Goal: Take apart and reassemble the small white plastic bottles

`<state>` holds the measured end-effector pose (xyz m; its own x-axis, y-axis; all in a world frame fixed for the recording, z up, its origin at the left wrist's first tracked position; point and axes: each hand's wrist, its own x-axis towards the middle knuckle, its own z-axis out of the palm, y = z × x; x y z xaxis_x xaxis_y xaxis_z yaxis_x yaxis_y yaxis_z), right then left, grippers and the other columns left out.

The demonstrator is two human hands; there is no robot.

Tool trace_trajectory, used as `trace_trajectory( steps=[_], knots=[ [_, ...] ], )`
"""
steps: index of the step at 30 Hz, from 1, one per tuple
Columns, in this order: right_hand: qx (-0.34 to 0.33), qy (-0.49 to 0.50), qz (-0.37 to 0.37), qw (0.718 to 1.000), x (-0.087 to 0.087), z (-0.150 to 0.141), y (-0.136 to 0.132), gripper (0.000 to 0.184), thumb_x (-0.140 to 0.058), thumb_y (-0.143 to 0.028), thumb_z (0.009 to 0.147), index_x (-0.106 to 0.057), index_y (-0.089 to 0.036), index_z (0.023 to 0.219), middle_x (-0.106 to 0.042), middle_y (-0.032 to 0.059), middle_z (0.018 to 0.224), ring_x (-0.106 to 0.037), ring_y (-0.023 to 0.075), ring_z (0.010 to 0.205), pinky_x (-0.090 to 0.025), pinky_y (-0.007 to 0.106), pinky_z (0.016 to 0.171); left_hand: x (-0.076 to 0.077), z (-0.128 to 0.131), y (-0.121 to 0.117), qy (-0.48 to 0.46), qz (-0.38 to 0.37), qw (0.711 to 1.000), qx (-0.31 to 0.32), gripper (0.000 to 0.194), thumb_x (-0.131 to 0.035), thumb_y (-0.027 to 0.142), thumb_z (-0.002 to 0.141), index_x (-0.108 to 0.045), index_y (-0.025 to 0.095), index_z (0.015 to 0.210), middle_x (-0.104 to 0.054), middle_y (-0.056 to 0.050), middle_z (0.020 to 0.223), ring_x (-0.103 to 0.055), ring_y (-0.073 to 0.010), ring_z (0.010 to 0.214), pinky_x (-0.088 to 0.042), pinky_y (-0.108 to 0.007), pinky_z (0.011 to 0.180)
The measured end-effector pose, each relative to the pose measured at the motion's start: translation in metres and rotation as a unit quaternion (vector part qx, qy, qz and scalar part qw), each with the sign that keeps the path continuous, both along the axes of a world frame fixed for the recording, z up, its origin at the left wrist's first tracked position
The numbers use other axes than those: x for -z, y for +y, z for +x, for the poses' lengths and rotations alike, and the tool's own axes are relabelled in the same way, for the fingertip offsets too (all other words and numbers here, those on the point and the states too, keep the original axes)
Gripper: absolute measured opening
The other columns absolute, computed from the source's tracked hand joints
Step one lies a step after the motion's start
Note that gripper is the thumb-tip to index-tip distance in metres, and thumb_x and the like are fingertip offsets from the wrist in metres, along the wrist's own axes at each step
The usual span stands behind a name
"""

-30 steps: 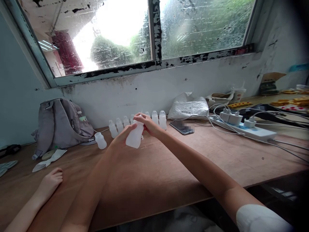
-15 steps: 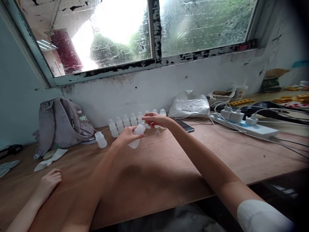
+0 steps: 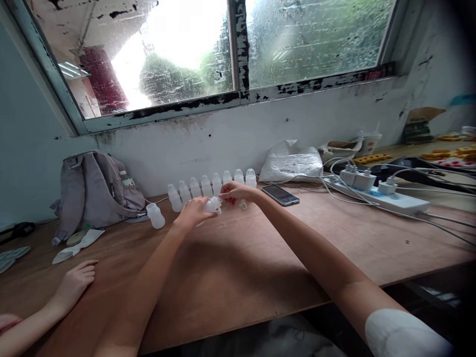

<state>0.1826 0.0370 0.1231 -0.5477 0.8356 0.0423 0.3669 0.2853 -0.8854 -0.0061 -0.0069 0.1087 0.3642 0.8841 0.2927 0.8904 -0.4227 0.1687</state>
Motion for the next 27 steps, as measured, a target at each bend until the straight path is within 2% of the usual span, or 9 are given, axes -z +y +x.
trace_trajectory(
  steps=[5,11,14,17,20,23,27],
  knots=[
    [-0.030,0.034,0.030,0.999,-0.001,0.000,-0.001,0.027,-0.067,-0.036,0.064,-0.052,-0.013,0.068,-0.054,-0.0012,0.056,-0.050,0.0069,0.048,-0.043,0.018,0.044,-0.002,-0.002,-0.001,-0.044,-0.080,0.996,0.023,0.045,-0.053,0.059,0.061,-0.058,0.021,0.084,-0.060,-0.003,0.076,-0.055,-0.0210,0.070,-0.035,-0.025,0.054],
    [-0.063,0.034,0.060,0.996,-0.001,0.002,0.000,0.016,-0.062,-0.026,0.068,-0.053,-0.013,0.072,-0.053,-0.0023,0.058,-0.050,0.0065,0.050,-0.043,0.018,0.045,-0.004,-0.006,0.000,-0.097,-0.142,0.984,0.054,0.049,-0.054,0.055,0.062,-0.054,0.019,0.096,-0.059,-0.003,0.084,-0.055,-0.0204,0.074,-0.037,-0.024,0.056],
    [-0.074,0.030,0.061,0.995,-0.002,0.003,0.000,0.015,-0.062,-0.025,0.068,-0.053,-0.014,0.074,-0.053,-0.0019,0.060,-0.051,0.0067,0.052,-0.044,0.017,0.046,-0.002,-0.008,0.002,-0.098,-0.162,0.980,0.066,0.048,-0.053,0.054,0.063,-0.054,0.019,0.095,-0.059,-0.004,0.086,-0.055,-0.0207,0.076,-0.037,-0.024,0.057],
    [-0.063,0.022,0.047,0.997,-0.003,0.003,0.000,0.021,-0.064,-0.030,0.067,-0.054,-0.015,0.077,-0.055,-0.0005,0.064,-0.052,0.0075,0.054,-0.045,0.017,0.047,-0.001,-0.009,0.005,-0.097,-0.167,0.978,0.078,0.048,-0.051,0.055,0.064,-0.054,0.018,0.094,-0.059,-0.004,0.086,-0.055,-0.0207,0.077,-0.038,-0.024,0.057],
    [-0.002,0.005,0.033,0.999,-0.003,0.002,-0.001,0.031,-0.064,-0.041,0.066,-0.054,-0.015,0.078,-0.057,0.0019,0.065,-0.053,0.0083,0.051,-0.044,0.018,0.044,-0.001,-0.010,0.006,-0.097,-0.159,0.980,0.066,0.048,-0.052,0.056,0.063,-0.054,0.019,0.093,-0.059,-0.003,0.085,-0.055,-0.0206,0.076,-0.038,-0.024,0.057],
    [0.043,-0.044,0.026,0.998,-0.002,0.001,0.000,0.040,-0.062,-0.052,0.062,-0.054,-0.013,0.067,-0.055,0.0023,0.058,-0.050,0.0083,0.043,-0.042,0.020,0.039,-0.002,-0.011,0.005,-0.094,-0.150,0.983,0.056,0.048,-0.054,0.056,0.061,-0.054,0.020,0.093,-0.059,-0.003,0.083,-0.055,-0.0203,0.074,-0.037,-0.024,0.055],
    [0.014,-0.050,0.018,0.998,0.001,-0.001,0.000,0.043,-0.064,-0.053,0.059,-0.049,-0.014,0.055,-0.051,-0.0005,0.049,-0.048,0.0079,0.042,-0.042,0.021,0.040,-0.001,-0.011,0.005,-0.093,-0.143,0.984,0.055,0.048,-0.055,0.055,0.060,-0.054,0.019,0.093,-0.059,-0.003,0.081,-0.056,-0.0203,0.072,-0.037,-0.024,0.054]
  ],
)
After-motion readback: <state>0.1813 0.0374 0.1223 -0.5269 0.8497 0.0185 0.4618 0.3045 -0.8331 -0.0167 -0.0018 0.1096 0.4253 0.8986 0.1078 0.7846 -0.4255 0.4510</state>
